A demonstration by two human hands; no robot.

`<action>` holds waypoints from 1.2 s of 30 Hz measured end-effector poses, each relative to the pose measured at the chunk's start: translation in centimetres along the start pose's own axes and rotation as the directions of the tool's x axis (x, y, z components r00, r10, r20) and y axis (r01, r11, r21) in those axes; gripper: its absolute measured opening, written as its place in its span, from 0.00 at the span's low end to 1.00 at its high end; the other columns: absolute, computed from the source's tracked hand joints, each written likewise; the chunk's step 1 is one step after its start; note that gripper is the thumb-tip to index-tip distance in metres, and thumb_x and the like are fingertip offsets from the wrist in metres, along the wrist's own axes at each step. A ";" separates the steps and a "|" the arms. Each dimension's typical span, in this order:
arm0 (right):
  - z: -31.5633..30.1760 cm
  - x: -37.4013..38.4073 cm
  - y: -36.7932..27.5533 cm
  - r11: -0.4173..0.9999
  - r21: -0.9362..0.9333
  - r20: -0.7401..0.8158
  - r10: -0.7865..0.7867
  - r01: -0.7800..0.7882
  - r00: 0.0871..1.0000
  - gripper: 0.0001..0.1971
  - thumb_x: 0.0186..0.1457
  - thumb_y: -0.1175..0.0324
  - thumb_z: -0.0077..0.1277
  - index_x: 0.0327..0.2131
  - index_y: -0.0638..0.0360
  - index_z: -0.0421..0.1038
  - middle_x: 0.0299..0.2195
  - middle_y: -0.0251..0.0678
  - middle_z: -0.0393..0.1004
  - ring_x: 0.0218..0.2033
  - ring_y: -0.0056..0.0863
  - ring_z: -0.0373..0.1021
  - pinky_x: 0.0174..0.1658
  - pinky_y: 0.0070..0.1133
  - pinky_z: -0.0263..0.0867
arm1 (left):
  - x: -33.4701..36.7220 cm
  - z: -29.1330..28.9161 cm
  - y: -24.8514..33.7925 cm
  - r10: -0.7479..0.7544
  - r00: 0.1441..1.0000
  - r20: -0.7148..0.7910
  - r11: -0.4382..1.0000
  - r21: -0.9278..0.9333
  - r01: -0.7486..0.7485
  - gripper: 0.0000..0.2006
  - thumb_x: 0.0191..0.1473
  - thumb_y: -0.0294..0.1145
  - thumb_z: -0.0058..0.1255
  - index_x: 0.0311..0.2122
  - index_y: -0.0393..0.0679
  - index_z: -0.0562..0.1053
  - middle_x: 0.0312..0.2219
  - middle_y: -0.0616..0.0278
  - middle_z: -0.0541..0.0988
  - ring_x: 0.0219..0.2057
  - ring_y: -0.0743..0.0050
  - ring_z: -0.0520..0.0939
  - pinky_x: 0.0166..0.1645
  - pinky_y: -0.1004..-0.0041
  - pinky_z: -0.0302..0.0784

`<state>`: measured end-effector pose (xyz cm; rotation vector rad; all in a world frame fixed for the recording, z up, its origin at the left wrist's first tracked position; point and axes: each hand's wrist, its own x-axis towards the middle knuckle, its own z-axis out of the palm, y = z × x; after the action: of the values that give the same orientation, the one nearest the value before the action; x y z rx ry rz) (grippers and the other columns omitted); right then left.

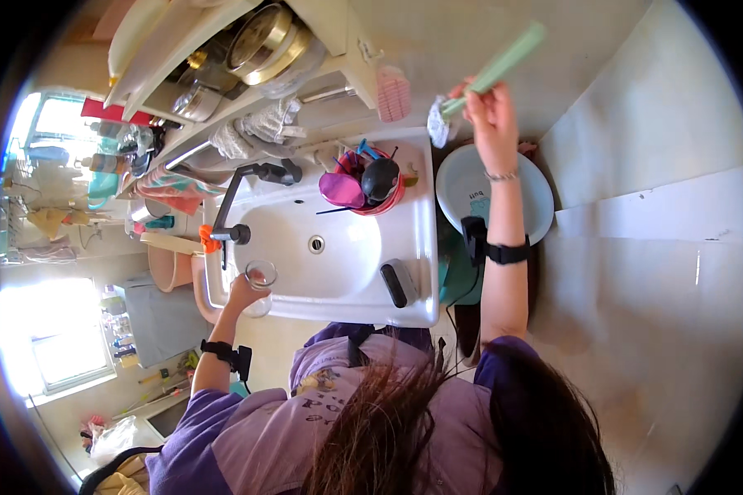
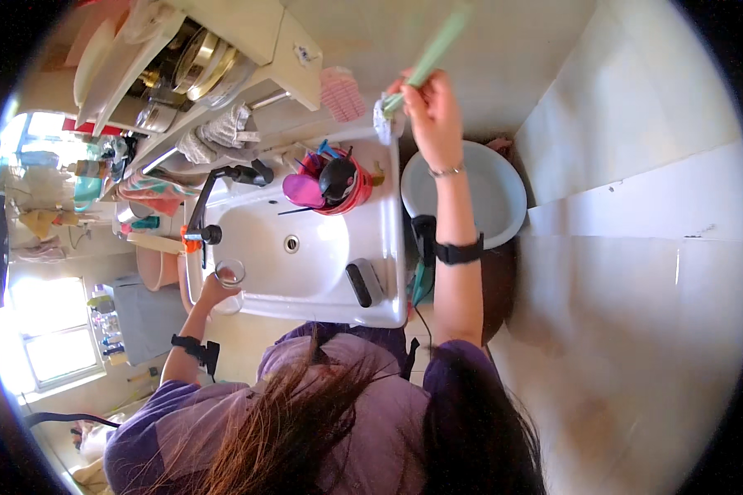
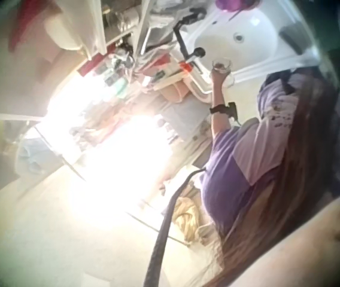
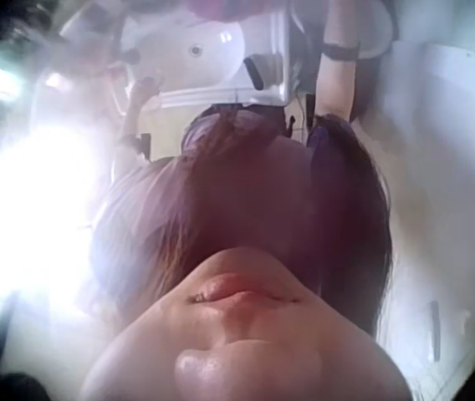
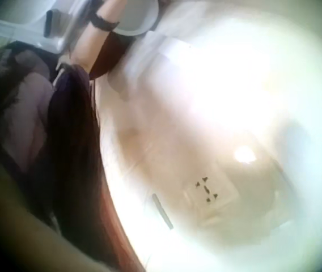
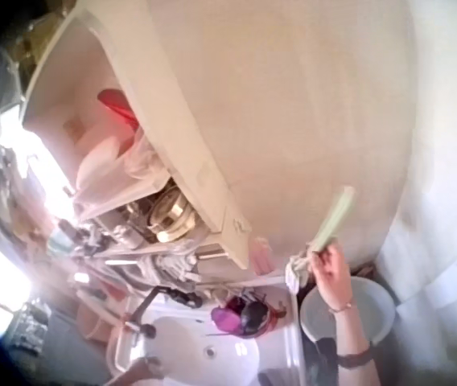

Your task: The person cleans glass vases using a brush and water at a sink. They scrub the interior and exterior of two different vases before rinsing them.

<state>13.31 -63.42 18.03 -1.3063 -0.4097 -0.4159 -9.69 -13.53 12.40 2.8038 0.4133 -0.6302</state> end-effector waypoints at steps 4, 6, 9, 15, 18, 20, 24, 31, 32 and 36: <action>0.1 -3.8 -5.2 0.886 0.424 -0.156 0.279 -0.191 0.948 0.09 0.51 0.65 0.37 0.29 0.61 0.60 0.23 0.44 0.68 0.20 0.25 0.64 0.22 0.16 0.59 | 0.6 1.0 -1.9 0.039 0.997 -0.063 0.995 -0.094 -0.045 0.22 0.21 0.40 0.60 0.27 0.42 0.71 0.23 0.58 0.75 0.28 0.64 0.76 0.34 0.72 0.70; 1.0 -5.6 -6.7 0.799 0.551 -0.141 0.373 -0.241 0.917 0.12 0.52 0.61 0.35 0.27 0.61 0.60 0.22 0.46 0.67 0.19 0.25 0.63 0.21 0.16 0.59 | 0.6 1.3 -1.8 0.066 0.996 -0.053 0.968 -0.237 -0.076 0.21 0.22 0.39 0.60 0.27 0.42 0.71 0.23 0.59 0.75 0.28 0.65 0.76 0.33 0.72 0.70; 2.7 -7.8 -8.1 0.629 0.702 0.116 0.360 -0.333 0.926 0.23 0.53 0.51 0.20 0.22 0.60 0.58 0.21 0.45 0.66 0.19 0.27 0.62 0.19 0.16 0.57 | 1.4 1.5 -2.0 0.099 0.993 -0.069 0.973 -0.201 -0.111 0.20 0.23 0.39 0.59 0.27 0.43 0.71 0.23 0.60 0.75 0.28 0.65 0.76 0.33 0.71 0.69; 13.3 -13.0 -7.9 0.855 0.143 0.276 0.449 -0.499 0.850 0.15 0.53 0.58 0.32 0.27 0.60 0.60 0.22 0.29 0.62 0.23 0.15 0.59 0.28 0.12 0.56 | 4.7 5.2 -8.0 0.111 0.981 -0.158 0.979 -0.151 -0.135 0.21 0.23 0.41 0.59 0.28 0.44 0.70 0.24 0.59 0.74 0.29 0.64 0.75 0.35 0.71 0.69; 20.0 -15.6 -5.9 0.747 -0.066 0.362 0.636 -0.662 0.681 0.06 0.51 0.69 0.39 0.30 0.61 0.59 0.18 0.29 0.61 0.19 0.14 0.59 0.25 0.13 0.57 | 5.0 2.9 -5.8 0.125 0.992 -0.029 0.950 -0.284 -0.128 0.20 0.24 0.39 0.58 0.27 0.43 0.70 0.24 0.58 0.74 0.29 0.67 0.75 0.35 0.73 0.68; 24.1 -16.3 -2.7 0.735 -0.285 0.264 0.677 -0.615 0.687 0.06 0.49 0.71 0.38 0.31 0.61 0.61 0.14 0.29 0.63 0.13 0.14 0.59 0.18 0.13 0.56 | 5.8 3.7 -7.7 0.165 0.984 -0.061 0.896 -0.409 -0.175 0.20 0.24 0.39 0.58 0.28 0.42 0.70 0.24 0.59 0.74 0.29 0.69 0.75 0.35 0.73 0.69; 30.5 -14.2 6.2 0.660 -0.228 0.226 0.751 -0.716 0.620 0.20 0.43 0.78 0.32 0.44 0.58 0.58 0.16 0.36 0.70 0.07 0.15 0.57 0.10 0.14 0.53 | 8.9 5.1 -9.7 0.202 0.974 -0.097 0.734 -0.643 -0.217 0.21 0.25 0.37 0.59 0.29 0.40 0.71 0.25 0.62 0.74 0.27 0.76 0.74 0.35 0.76 0.69; 34.4 -9.5 17.3 0.517 -0.670 0.106 0.776 -0.532 0.622 0.27 0.41 0.77 0.35 0.49 0.51 0.47 0.18 0.38 0.70 0.06 0.19 0.58 0.08 0.16 0.53 | 12.5 4.5 -7.4 0.496 0.859 -0.128 0.592 -0.674 -0.442 0.17 0.23 0.34 0.58 0.26 0.44 0.70 0.23 0.61 0.74 0.27 0.72 0.75 0.34 0.74 0.68; 34.4 -9.5 17.5 0.434 -0.759 0.054 0.784 -0.485 0.619 0.29 0.40 0.76 0.35 0.50 0.48 0.45 0.17 0.38 0.70 0.05 0.19 0.58 0.08 0.16 0.52 | 12.2 4.0 -7.2 0.502 0.862 -0.075 0.645 -0.632 -0.430 0.18 0.23 0.35 0.58 0.27 0.44 0.70 0.24 0.61 0.74 0.28 0.70 0.75 0.34 0.73 0.68; 34.0 -9.9 17.8 0.291 -0.580 -0.088 0.906 -0.761 0.414 0.30 0.41 0.76 0.33 0.51 0.42 0.44 0.16 0.36 0.70 0.05 0.18 0.56 0.07 0.16 0.50 | 12.9 4.3 -7.4 0.560 0.826 -0.061 0.570 -0.695 -0.438 0.20 0.23 0.36 0.58 0.29 0.45 0.69 0.25 0.61 0.74 0.30 0.66 0.74 0.35 0.72 0.68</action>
<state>12.05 -25.85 5.36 -1.9514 0.2926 0.6529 -2.54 -5.08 1.59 1.9673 -0.1848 -0.4397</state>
